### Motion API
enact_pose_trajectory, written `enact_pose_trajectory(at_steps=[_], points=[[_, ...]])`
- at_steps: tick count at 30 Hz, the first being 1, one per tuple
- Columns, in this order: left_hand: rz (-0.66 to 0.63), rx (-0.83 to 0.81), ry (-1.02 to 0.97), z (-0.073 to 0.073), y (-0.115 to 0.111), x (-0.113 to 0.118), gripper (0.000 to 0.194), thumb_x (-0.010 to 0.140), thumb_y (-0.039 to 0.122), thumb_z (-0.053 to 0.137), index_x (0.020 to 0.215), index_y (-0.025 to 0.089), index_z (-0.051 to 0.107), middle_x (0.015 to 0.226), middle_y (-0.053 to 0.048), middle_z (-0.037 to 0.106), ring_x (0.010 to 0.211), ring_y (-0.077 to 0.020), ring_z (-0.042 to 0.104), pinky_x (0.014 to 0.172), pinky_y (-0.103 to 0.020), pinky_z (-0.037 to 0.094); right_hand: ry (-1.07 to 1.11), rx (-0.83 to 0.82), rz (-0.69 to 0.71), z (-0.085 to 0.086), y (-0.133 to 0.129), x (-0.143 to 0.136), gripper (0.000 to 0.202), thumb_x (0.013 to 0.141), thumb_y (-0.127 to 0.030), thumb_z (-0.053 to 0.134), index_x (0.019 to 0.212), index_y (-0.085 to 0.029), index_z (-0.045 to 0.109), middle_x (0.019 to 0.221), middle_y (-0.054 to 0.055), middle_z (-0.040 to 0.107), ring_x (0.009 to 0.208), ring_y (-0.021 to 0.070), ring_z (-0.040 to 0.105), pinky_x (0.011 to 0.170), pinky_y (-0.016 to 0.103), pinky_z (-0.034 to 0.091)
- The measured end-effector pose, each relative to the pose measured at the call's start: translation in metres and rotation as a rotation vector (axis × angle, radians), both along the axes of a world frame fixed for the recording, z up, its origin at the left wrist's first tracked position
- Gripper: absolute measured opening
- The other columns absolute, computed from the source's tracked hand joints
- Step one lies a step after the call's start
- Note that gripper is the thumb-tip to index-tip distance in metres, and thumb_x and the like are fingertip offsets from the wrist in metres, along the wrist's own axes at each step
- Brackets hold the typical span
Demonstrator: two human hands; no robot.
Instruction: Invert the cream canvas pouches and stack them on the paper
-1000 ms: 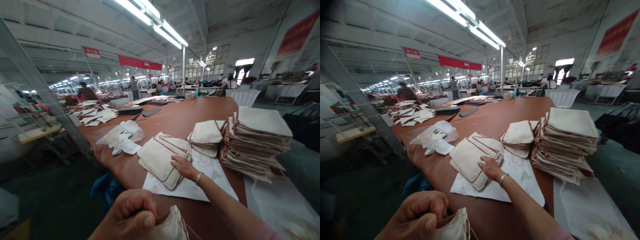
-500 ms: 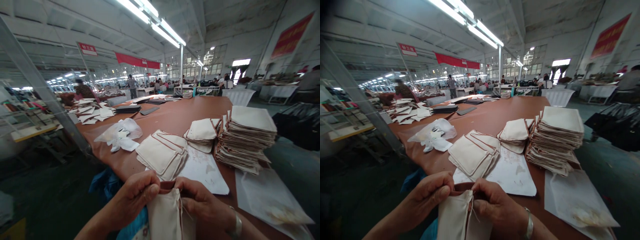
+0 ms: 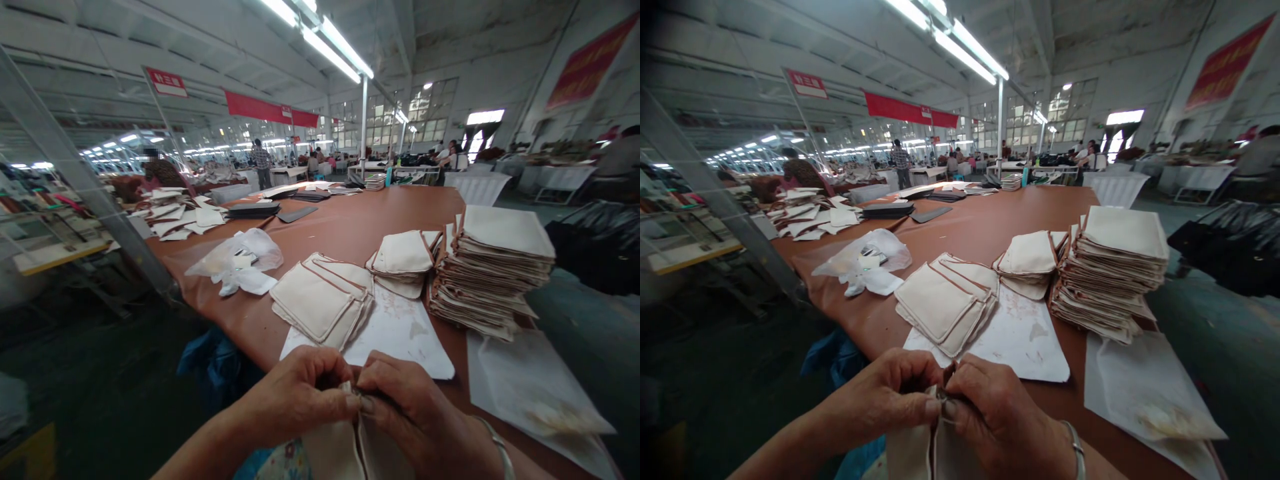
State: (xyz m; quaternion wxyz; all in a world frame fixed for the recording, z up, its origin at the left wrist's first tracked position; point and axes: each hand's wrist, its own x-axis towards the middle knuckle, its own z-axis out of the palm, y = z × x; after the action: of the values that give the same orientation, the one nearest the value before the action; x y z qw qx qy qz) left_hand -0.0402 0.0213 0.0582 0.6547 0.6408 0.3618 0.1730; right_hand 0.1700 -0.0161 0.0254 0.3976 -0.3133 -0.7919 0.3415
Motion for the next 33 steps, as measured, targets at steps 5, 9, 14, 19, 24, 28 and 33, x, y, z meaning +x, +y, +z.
enact_pose_trajectory(at_steps=[5, 9, 14, 19, 24, 28, 33], points=[[-0.035, -0.051, 0.017, 0.002, 0.001, -0.003, 0.035, 0.078, 0.045, 0.072, 0.087, 0.012, 0.064, 0.075, -0.001, 0.059, 0.066, -0.0113, 0.044, 0.059, -0.022, 0.032, -0.015, -0.193, 0.082, 0.010, 0.007, 0.007, 0.024, 0.100, -0.031, 0.049, 0.084, -0.018, 0.062, 0.081, 0.001, 0.062, 0.073, 0.0119, 0.056, 0.067, 0.021, 0.043], [-0.014, 0.036, 0.179, 0.003, -0.002, 0.000, 0.021, 0.081, 0.033, 0.062, 0.083, 0.013, 0.064, 0.071, 0.001, 0.055, 0.064, -0.0115, 0.041, 0.056, -0.023, 0.029, -0.150, -0.142, -0.028, 0.008, 0.002, 0.005, 0.024, 0.101, -0.031, 0.042, 0.084, -0.020, 0.055, 0.082, 0.001, 0.061, 0.072, 0.0130, 0.055, 0.066, 0.023, 0.042], [0.003, 0.220, 0.344, 0.008, -0.007, 0.007, 0.014, 0.076, 0.016, 0.048, 0.078, 0.016, 0.061, 0.068, 0.004, 0.048, 0.066, -0.0121, 0.040, 0.057, -0.023, 0.029, -0.299, 0.013, -0.192, 0.006, -0.008, 0.001, 0.021, 0.100, -0.029, 0.037, 0.087, -0.021, 0.051, 0.082, 0.004, 0.059, 0.073, 0.0178, 0.055, 0.066, 0.029, 0.040], [-0.017, 0.210, 0.220, 0.008, -0.010, 0.011, 0.009, 0.077, 0.018, 0.046, 0.076, 0.017, 0.056, 0.069, 0.004, 0.046, 0.066, -0.0115, 0.038, 0.057, -0.023, 0.029, -0.061, -0.301, -0.088, -0.002, -0.003, 0.000, 0.028, 0.098, -0.039, 0.041, 0.081, -0.019, 0.050, 0.078, 0.002, 0.054, 0.071, 0.0159, 0.049, 0.066, 0.028, 0.039], [-0.074, 0.124, 0.093, 0.005, -0.009, 0.011, 0.008, 0.074, 0.017, 0.047, 0.075, 0.016, 0.056, 0.067, 0.005, 0.044, 0.062, -0.0103, 0.034, 0.056, -0.022, 0.027, 0.402, -0.862, 0.053, -0.004, 0.003, -0.005, 0.042, 0.088, -0.057, 0.056, 0.072, -0.020, 0.043, 0.063, -0.005, 0.036, 0.054, 0.0089, 0.027, 0.047, 0.022, 0.024], [-0.031, 0.173, 0.172, 0.004, -0.007, 0.013, 0.010, 0.079, 0.020, 0.048, 0.076, 0.016, 0.057, 0.067, 0.005, 0.044, 0.063, -0.0106, 0.035, 0.054, -0.022, 0.026, 0.399, -0.779, 0.097, 0.002, 0.007, -0.005, 0.047, 0.079, -0.060, 0.067, 0.074, -0.017, 0.049, 0.069, -0.002, 0.046, 0.061, 0.0098, 0.035, 0.053, 0.022, 0.029], [0.012, 0.238, 0.281, 0.004, -0.004, 0.014, 0.012, 0.079, 0.016, 0.049, 0.077, 0.015, 0.061, 0.071, 0.004, 0.051, 0.067, -0.0112, 0.042, 0.056, -0.020, 0.030, 0.333, -0.810, -0.005, -0.002, 0.010, -0.003, 0.033, 0.072, -0.038, 0.077, 0.073, -0.013, 0.055, 0.065, -0.001, 0.055, 0.058, 0.0087, 0.038, 0.052, 0.021, 0.028]])
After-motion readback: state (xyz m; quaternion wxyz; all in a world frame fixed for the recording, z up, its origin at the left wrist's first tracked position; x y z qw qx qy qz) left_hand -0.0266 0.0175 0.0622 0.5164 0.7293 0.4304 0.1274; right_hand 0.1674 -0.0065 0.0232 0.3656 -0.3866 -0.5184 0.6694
